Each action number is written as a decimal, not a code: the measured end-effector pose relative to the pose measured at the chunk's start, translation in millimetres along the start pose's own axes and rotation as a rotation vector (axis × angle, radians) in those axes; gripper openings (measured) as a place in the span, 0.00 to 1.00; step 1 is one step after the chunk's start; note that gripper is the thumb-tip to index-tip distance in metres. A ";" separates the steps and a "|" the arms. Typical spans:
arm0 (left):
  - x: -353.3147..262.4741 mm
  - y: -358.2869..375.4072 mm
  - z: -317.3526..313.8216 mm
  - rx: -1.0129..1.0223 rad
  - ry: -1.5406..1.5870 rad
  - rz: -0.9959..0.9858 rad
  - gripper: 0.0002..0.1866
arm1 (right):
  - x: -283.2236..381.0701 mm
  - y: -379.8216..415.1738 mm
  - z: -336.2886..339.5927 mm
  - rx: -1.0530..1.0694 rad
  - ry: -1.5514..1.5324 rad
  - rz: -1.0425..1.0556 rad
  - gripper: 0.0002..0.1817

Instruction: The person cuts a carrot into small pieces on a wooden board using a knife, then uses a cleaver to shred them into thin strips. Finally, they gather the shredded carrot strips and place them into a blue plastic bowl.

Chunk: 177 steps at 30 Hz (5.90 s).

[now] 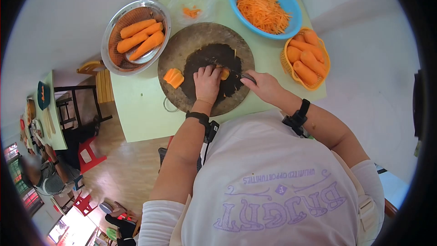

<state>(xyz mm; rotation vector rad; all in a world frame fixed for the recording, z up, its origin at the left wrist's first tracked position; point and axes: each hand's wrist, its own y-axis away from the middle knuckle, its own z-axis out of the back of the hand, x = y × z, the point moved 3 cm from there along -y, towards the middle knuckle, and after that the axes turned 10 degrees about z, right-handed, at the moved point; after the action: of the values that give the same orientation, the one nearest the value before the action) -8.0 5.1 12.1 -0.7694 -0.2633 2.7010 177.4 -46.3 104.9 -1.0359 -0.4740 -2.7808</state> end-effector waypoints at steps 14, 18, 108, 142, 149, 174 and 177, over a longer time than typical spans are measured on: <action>5.2 -3.6 6.0 0.136 0.006 -0.074 0.20 | -5.0 -20.7 7.8 0.038 -0.017 0.001 0.22; 8.8 -13.0 7.5 0.046 0.010 -0.038 0.19 | -6.4 -28.9 12.6 -0.001 -0.047 0.012 0.22; 12.2 -18.6 2.4 -0.065 0.061 0.084 0.05 | -16.8 -44.9 -9.9 -0.030 -0.134 -0.046 0.21; 12.1 -18.7 0.5 -0.074 0.057 0.084 0.05 | -2.0 -33.8 -2.7 -0.032 -0.104 0.024 0.21; 11.8 -18.7 1.6 -0.059 0.031 0.089 0.05 | 2.4 -31.2 -1.2 0.027 -0.020 0.008 0.21; 13.5 -17.1 -2.2 -0.022 0.029 0.124 0.06 | -0.6 -28.9 -1.9 -0.033 -0.114 0.033 0.20; 13.5 -17.6 -2.1 -0.019 0.019 0.132 0.06 | -1.0 -29.0 -3.6 -0.017 -0.082 0.035 0.20</action>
<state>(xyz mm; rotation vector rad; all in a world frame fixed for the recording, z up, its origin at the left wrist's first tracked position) -13.4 26.5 8.5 -0.8448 -0.2414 2.8168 169.2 -20.2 94.6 -1.1536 -0.4387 -2.7250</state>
